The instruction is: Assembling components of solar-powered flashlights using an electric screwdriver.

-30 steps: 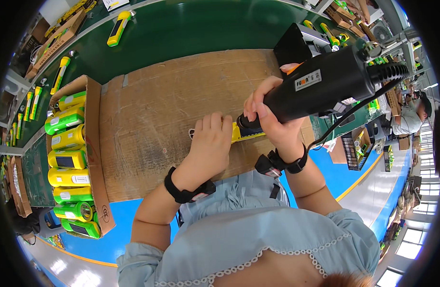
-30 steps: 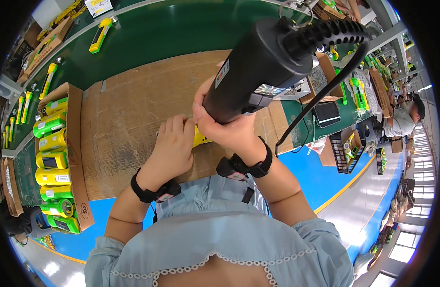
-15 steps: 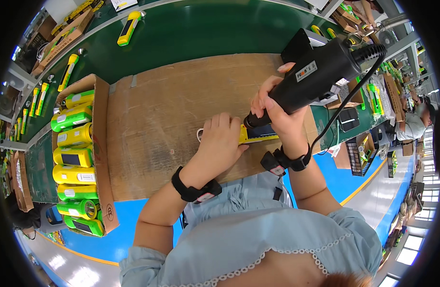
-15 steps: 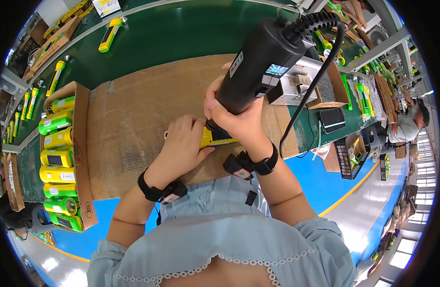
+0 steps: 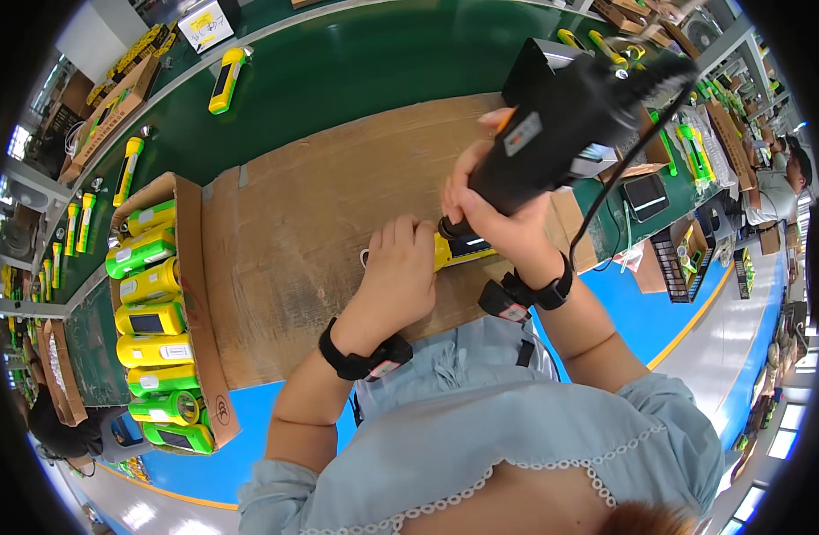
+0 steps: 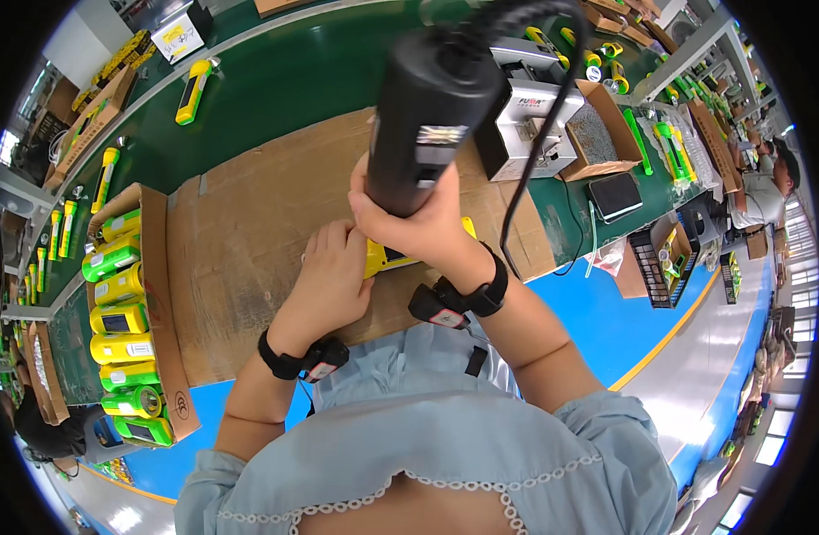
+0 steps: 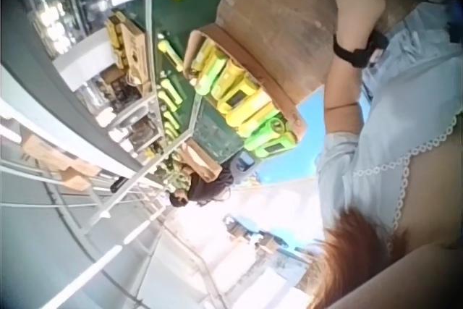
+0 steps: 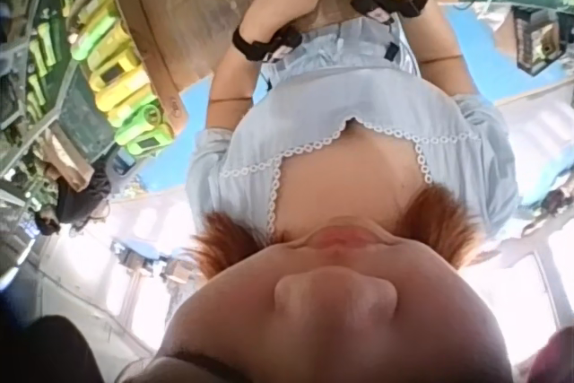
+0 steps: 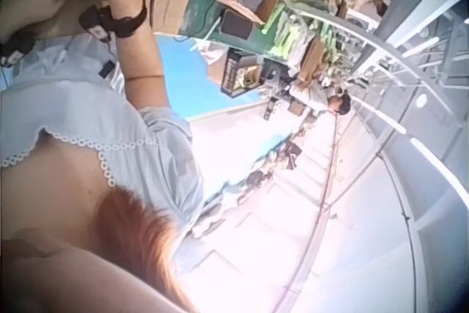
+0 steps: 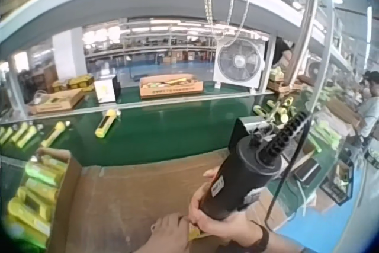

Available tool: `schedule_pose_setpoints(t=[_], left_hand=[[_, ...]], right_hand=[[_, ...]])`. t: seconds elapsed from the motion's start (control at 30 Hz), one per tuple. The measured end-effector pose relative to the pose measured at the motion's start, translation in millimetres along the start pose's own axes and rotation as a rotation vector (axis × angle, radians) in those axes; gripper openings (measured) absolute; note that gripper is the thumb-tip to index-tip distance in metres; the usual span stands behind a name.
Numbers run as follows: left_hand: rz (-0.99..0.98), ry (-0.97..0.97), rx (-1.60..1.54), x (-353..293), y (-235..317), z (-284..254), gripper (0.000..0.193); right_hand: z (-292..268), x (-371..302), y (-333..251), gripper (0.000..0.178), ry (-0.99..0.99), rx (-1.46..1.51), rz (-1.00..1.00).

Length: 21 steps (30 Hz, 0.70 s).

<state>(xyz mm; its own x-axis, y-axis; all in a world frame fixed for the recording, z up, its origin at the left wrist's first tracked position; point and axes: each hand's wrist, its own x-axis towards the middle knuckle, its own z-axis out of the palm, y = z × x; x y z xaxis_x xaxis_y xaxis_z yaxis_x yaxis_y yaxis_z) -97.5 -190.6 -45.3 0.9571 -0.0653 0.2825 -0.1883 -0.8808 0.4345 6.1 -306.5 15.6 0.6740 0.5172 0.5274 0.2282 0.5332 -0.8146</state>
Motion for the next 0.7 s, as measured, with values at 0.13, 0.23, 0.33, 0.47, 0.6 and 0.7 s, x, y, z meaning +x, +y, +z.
schedule_pose_setpoints(t=[0.13,0.23,0.33,0.47,0.6,0.7], left_hand=[[-0.034,-0.095,0.013,-6.3,9.5,-6.6,0.055],[0.005,-0.062,0.112,-9.2,14.7,-4.4,0.053],[0.001,-0.059,0.166,-9.9,20.6,-4.9,0.052],[0.0,-0.052,0.21,-5.8,22.5,-1.9,0.052],[-0.044,-0.072,0.246,-3.3,28.5,-3.8,0.053],[-0.097,-0.111,0.25,-6.5,33.0,-7.3,0.053]], right_hand=[[-4.9,6.2,-50.9,0.069,0.167,0.127,-0.367],[-32.4,1.2,-81.0,0.067,0.251,-0.027,-0.411],[-51.0,-14.5,-88.2,0.063,0.388,-0.305,-0.366],[-77.1,-47.3,-78.0,0.06,0.515,-0.479,-0.262],[-84.0,-69.8,-67.2,0.043,0.612,-0.462,-0.191],[-91.5,-78.6,-65.7,0.018,0.626,-0.5,-0.15]])
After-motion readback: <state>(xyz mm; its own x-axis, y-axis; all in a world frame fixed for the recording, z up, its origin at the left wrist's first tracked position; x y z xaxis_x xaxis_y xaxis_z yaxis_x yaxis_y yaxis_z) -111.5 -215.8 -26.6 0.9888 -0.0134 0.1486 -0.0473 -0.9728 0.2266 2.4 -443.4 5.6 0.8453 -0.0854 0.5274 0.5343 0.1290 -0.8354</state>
